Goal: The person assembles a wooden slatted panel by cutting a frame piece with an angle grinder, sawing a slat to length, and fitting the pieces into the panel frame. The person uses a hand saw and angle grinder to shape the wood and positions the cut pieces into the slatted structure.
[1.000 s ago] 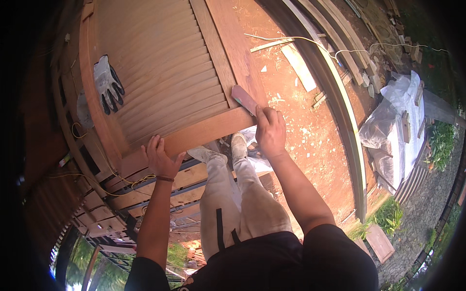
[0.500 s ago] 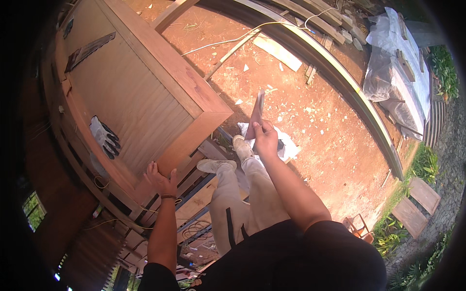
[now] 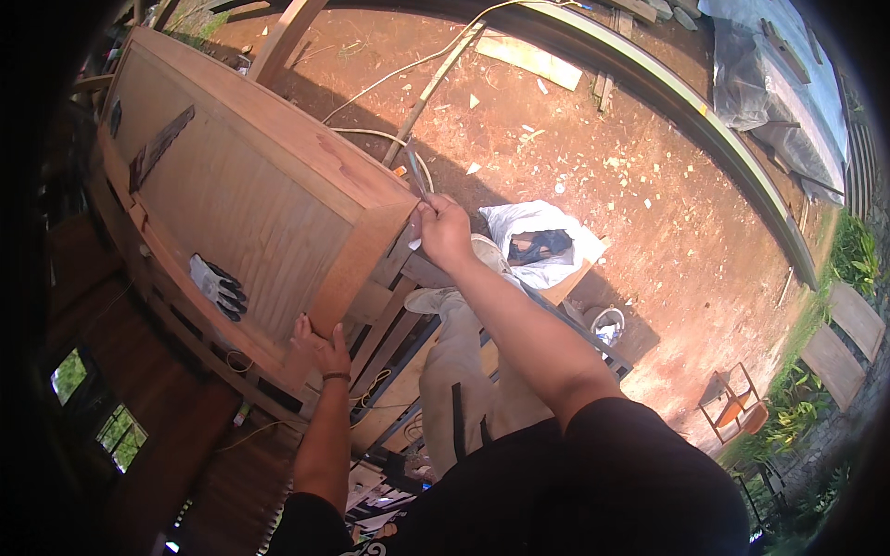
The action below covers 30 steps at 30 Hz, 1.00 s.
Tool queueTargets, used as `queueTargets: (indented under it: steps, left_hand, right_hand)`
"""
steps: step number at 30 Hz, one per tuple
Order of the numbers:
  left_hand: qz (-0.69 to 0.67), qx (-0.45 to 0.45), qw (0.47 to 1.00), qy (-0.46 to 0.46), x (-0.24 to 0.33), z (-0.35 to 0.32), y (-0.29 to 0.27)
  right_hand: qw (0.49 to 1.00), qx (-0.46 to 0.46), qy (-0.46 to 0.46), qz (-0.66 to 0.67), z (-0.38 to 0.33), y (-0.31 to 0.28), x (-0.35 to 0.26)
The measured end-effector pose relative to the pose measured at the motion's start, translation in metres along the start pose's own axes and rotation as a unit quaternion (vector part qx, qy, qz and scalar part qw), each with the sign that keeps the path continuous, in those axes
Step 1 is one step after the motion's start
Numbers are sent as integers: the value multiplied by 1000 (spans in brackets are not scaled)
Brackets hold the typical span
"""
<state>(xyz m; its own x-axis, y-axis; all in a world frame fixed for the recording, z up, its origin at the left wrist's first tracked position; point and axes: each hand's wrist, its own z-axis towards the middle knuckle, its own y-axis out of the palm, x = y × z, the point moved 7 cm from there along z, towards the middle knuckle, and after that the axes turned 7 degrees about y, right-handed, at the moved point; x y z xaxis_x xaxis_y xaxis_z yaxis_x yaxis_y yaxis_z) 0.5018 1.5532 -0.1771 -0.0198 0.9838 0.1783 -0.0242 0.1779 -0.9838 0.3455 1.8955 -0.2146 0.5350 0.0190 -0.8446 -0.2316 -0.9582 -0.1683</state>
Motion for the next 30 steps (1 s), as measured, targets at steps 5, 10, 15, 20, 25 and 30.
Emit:
queueTargets:
  steps: [5, 10, 15, 20, 25, 30]
  left_hand:
    - [18, 4, 1000, -9, -3, -6, -1]
    - [2, 14, 1000, -13, 1, -1, 0]
    - [-2, 7, 1000, -26, -2, -4, -2]
    - [-11, 13, 1000, -20, 5, 1, -2]
    - [0, 21, 999, -27, 0, -4, -1]
    - [-5, 18, 1000, -12, 7, 2, -5]
  right_hand:
    - [993, 10, -68, -95, -38, -20, -24]
    - [979, 43, -99, -175, -28, -4, -50]
    - [980, -39, -108, -161, -51, -14, -45]
    - [945, 63, -192, -258, -34, 11, -53]
    - [963, -43, -179, -196, -70, -2, -46]
    - [945, 20, -191, -263, -48, 0, -50]
